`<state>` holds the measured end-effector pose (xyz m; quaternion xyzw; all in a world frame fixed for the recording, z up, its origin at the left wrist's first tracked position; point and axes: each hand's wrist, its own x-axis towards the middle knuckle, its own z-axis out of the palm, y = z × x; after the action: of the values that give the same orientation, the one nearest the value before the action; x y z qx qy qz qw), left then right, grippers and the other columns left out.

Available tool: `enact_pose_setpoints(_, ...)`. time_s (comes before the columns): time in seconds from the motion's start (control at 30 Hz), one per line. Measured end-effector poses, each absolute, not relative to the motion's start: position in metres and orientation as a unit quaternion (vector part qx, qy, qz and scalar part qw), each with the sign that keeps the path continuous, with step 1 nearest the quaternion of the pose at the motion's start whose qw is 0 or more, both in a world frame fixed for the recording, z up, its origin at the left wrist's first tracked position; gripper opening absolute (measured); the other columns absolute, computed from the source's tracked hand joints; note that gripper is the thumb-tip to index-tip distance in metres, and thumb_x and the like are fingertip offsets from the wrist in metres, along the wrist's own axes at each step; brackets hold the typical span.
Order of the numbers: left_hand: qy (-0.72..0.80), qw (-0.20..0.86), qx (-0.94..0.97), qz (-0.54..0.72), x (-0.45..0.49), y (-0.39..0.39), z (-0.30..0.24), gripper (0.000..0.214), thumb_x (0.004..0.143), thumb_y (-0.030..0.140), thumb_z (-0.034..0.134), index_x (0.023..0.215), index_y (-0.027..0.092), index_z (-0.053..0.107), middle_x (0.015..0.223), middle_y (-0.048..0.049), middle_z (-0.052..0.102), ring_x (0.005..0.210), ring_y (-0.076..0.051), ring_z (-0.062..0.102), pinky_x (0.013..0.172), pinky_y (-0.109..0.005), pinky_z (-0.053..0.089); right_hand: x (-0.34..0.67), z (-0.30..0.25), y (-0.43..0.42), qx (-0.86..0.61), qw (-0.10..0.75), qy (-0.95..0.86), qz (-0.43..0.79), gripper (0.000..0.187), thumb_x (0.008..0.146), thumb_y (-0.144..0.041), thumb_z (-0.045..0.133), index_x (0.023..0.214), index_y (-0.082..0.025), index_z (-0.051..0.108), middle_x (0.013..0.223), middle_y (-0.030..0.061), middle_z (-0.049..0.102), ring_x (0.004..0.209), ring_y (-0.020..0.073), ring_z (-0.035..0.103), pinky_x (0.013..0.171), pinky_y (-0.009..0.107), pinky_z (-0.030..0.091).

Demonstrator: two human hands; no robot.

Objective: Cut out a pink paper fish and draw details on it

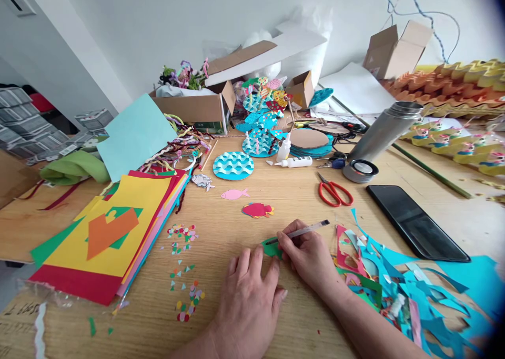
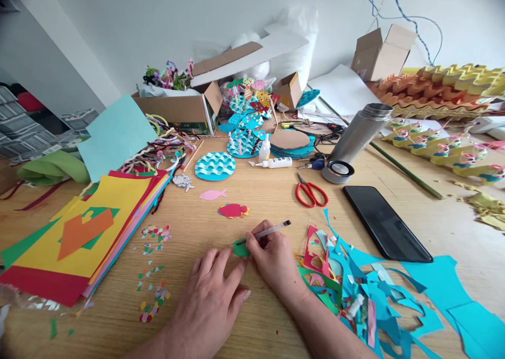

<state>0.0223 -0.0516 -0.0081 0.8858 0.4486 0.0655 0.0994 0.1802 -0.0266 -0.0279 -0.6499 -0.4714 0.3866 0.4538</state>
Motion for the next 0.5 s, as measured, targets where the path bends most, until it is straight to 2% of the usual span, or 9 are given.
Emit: enact_pose_setpoints(0.5, 0.45, 0.112, 0.884, 0.055, 0.0226, -0.0517, -0.0054, 0.038, 0.091, 0.04, 0.049, 0.126, 0.027, 0.054, 0.131, -0.0094, 0.051, 0.115, -0.03, 0.045, 0.094, -0.052, 0.044, 0.1805, -0.027, -0.0273, -0.647, 0.45, -0.481, 0.385, 0.022, 0.082, -0.037, 0.057, 0.069, -0.021, 0.049, 0.046, -0.0046, 0.053, 0.033, 0.0082, 0.041, 0.034, 0.02, 0.031)
